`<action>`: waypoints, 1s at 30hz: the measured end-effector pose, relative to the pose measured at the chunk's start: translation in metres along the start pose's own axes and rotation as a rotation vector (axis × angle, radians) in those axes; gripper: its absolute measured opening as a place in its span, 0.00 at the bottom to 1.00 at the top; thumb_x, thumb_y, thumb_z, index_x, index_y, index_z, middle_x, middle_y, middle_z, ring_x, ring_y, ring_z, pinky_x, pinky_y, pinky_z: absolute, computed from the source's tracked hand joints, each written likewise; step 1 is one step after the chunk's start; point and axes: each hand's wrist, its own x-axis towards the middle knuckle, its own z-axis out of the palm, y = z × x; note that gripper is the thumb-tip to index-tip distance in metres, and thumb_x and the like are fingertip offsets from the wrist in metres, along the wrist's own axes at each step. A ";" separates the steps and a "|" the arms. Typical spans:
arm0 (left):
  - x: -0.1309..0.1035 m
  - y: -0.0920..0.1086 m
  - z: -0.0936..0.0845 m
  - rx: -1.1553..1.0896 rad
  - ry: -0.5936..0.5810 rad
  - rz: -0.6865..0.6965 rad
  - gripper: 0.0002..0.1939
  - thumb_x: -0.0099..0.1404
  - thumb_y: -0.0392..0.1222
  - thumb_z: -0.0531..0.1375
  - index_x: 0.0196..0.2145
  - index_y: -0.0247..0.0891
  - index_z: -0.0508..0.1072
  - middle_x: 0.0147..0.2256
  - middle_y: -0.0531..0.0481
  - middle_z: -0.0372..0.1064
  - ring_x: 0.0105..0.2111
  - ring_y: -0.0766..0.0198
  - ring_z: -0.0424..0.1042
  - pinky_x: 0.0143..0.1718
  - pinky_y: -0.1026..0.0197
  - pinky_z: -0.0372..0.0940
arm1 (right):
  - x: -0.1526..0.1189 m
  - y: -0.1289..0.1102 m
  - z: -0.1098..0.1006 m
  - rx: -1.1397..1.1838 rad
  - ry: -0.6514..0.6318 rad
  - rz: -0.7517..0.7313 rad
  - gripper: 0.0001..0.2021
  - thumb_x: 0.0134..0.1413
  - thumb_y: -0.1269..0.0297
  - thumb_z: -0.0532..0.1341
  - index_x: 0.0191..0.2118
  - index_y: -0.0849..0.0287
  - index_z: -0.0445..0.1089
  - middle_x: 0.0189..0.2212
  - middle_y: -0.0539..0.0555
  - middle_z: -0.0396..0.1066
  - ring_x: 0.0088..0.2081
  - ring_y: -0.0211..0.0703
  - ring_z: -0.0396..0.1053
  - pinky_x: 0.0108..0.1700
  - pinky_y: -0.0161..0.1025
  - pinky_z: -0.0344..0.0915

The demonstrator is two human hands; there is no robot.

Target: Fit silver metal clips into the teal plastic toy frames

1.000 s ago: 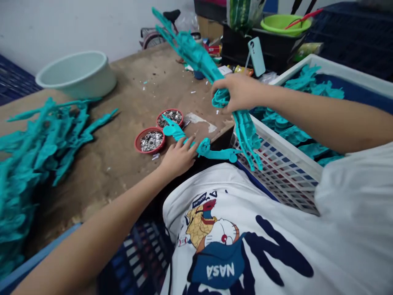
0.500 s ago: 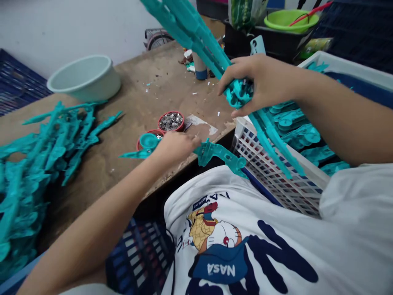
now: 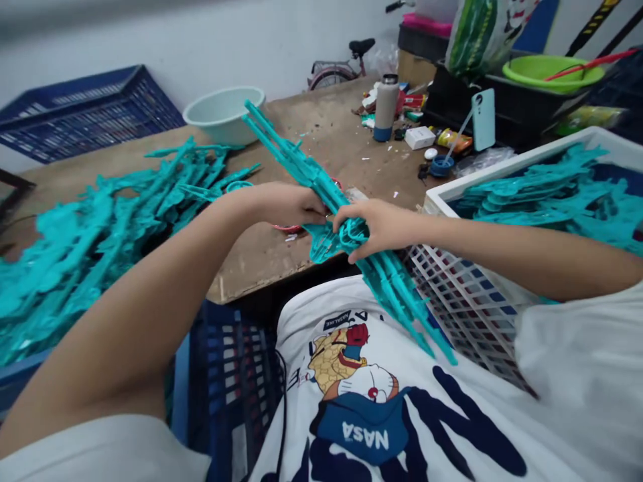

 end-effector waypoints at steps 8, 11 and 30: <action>-0.045 -0.001 0.034 0.787 -0.109 0.148 0.11 0.77 0.31 0.69 0.40 0.43 0.90 0.42 0.45 0.91 0.46 0.47 0.88 0.60 0.49 0.78 | -0.002 0.014 0.085 0.202 0.071 0.078 0.30 0.51 0.73 0.86 0.60 0.54 0.88 0.62 0.59 0.81 0.65 0.63 0.82 0.71 0.53 0.77; -0.069 -0.024 0.057 0.606 0.277 0.296 0.06 0.77 0.36 0.69 0.40 0.45 0.84 0.41 0.43 0.87 0.53 0.40 0.89 0.70 0.37 0.77 | -0.004 0.020 0.089 0.247 0.081 0.071 0.28 0.50 0.72 0.85 0.58 0.54 0.88 0.58 0.56 0.81 0.61 0.61 0.82 0.70 0.53 0.78; -0.063 0.013 0.142 -1.588 0.734 -0.189 0.30 0.81 0.74 0.77 0.44 0.45 0.79 0.52 0.40 0.93 0.66 0.37 0.92 0.70 0.40 0.87 | 0.011 -0.003 0.047 -0.017 0.156 -0.165 0.25 0.59 0.69 0.86 0.61 0.46 0.90 0.71 0.65 0.80 0.69 0.71 0.86 0.74 0.69 0.85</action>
